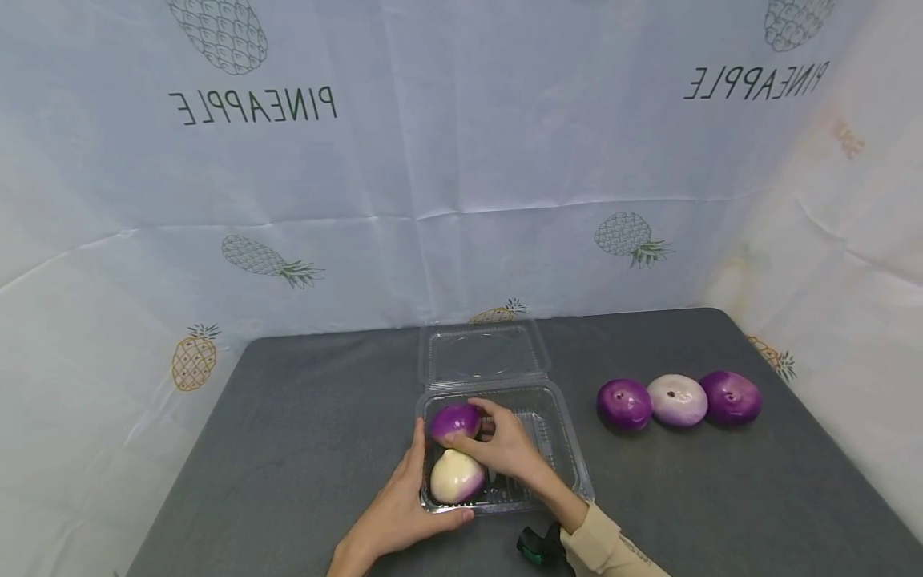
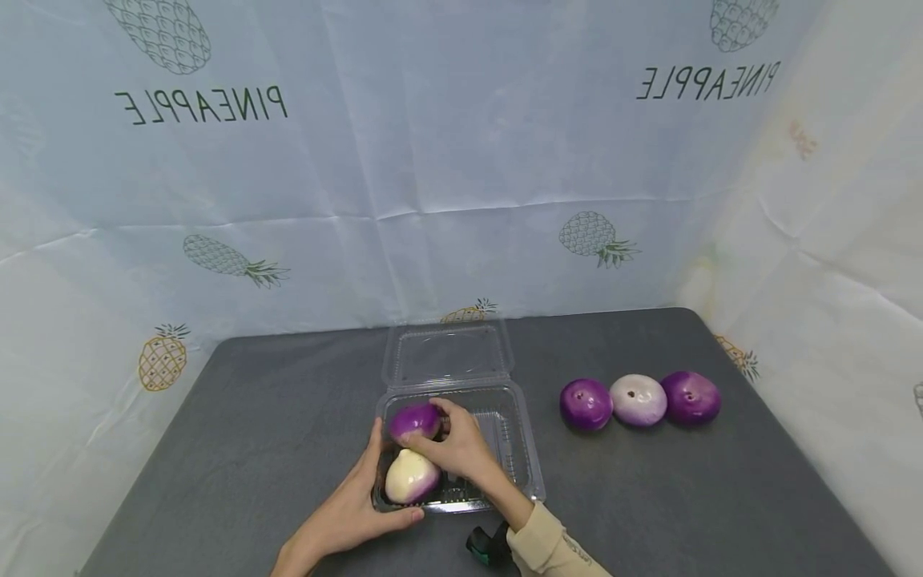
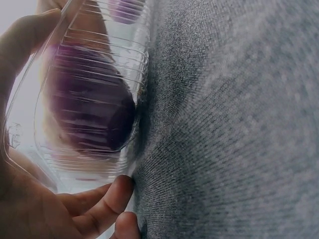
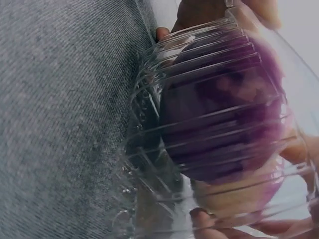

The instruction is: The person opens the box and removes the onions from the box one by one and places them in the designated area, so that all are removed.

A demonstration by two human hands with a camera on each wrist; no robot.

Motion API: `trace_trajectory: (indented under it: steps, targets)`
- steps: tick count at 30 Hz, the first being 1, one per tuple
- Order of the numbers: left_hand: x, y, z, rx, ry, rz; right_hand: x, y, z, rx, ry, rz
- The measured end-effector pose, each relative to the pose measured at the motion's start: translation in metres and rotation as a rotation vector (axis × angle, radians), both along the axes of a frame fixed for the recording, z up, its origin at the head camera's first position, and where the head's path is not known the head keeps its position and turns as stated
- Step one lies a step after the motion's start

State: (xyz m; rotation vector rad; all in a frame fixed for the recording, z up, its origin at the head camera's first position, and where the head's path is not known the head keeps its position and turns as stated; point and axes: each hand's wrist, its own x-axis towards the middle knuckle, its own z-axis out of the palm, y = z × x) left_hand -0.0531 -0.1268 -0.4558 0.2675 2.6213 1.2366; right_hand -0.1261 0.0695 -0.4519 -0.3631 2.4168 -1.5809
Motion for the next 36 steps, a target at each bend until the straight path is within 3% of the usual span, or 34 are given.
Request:
trace_trajectory:
  steps: [11, 24, 36]
  targets:
    - [0.0, 0.0, 0.002, 0.008, -0.024, -0.008, 0.003, 0.004, 0.006, -0.136, -0.029, 0.024]
    - [0.0, -0.001, 0.002, 0.01, -0.017, -0.017, 0.006, 0.006, 0.009, -0.157, 0.077, 0.023]
    - [-0.002, -0.001, 0.001, 0.002, -0.023, -0.013, 0.008, 0.013, 0.011, -0.148, 0.114, 0.052]
